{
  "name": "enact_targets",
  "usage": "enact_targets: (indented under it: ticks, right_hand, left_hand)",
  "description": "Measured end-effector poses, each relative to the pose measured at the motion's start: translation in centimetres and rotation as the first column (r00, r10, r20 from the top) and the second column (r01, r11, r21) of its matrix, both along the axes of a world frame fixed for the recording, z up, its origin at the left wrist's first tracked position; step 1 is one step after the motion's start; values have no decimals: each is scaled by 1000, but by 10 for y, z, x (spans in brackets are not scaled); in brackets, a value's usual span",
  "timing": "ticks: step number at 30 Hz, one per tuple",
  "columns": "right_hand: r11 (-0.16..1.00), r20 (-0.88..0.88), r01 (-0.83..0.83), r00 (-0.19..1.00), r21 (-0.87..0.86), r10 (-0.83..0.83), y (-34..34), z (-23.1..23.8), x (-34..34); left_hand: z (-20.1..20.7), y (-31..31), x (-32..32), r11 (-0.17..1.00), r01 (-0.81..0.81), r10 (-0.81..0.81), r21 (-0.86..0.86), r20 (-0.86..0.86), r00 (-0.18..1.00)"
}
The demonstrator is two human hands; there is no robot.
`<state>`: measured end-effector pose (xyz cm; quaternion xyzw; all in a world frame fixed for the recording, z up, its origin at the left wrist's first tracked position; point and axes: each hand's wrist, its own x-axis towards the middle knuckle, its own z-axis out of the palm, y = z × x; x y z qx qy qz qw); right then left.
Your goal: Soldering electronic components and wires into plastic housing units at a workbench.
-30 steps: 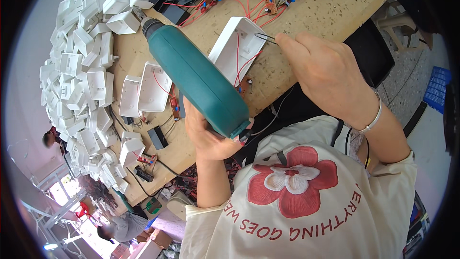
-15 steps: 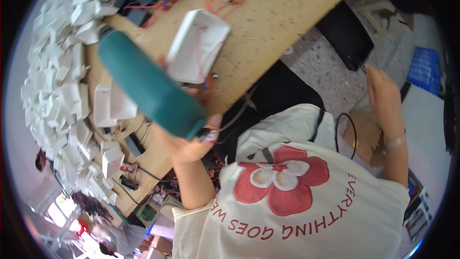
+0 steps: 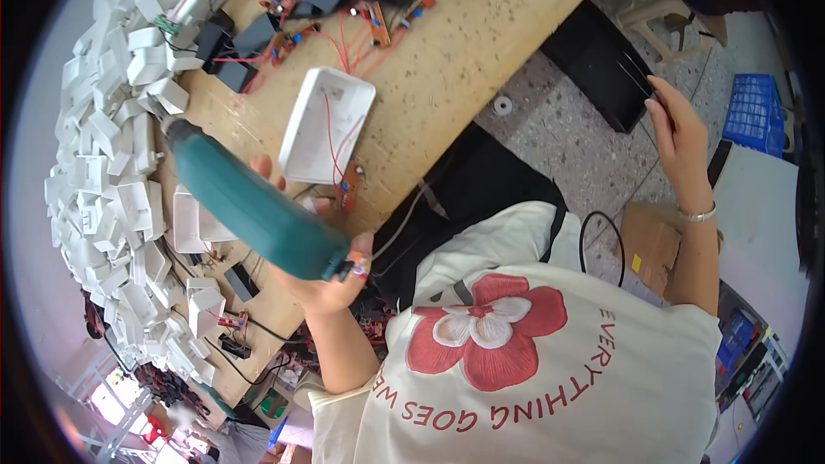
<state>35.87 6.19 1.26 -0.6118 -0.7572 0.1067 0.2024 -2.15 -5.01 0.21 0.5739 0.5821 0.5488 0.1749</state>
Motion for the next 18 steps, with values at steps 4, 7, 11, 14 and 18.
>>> enact_targets:
  ticks: [4, 7, 11, 14, 18]
  right_hand:
    - [864, -70, -245, 950, 439, 305, 35, 24, -49]
    - [900, -62, -253, 954, 356, 292, 68, 17, -78]
    - [902, 20, -271, 960, 336, 281, 101, -10, -103]
    - [866, 187, -280, 957, 414, 220, 119, -12, -112]
    - [760, 79, -329, 935, 560, 347, 93, 14, -114]
  left_hand:
    - [18, -6, 1, 998, 67, -63, -4, -404, 913]
    - [14, -17, 25, 991, -53, 85, 125, -267, 960]
    - [31, -21, 38, 997, 70, -70, -15, -397, 915]
    - [31, -20, 46, 980, 199, -184, -3, -402, 897]
    - [39, -9, 63, 980, 197, -193, -25, -333, 923]
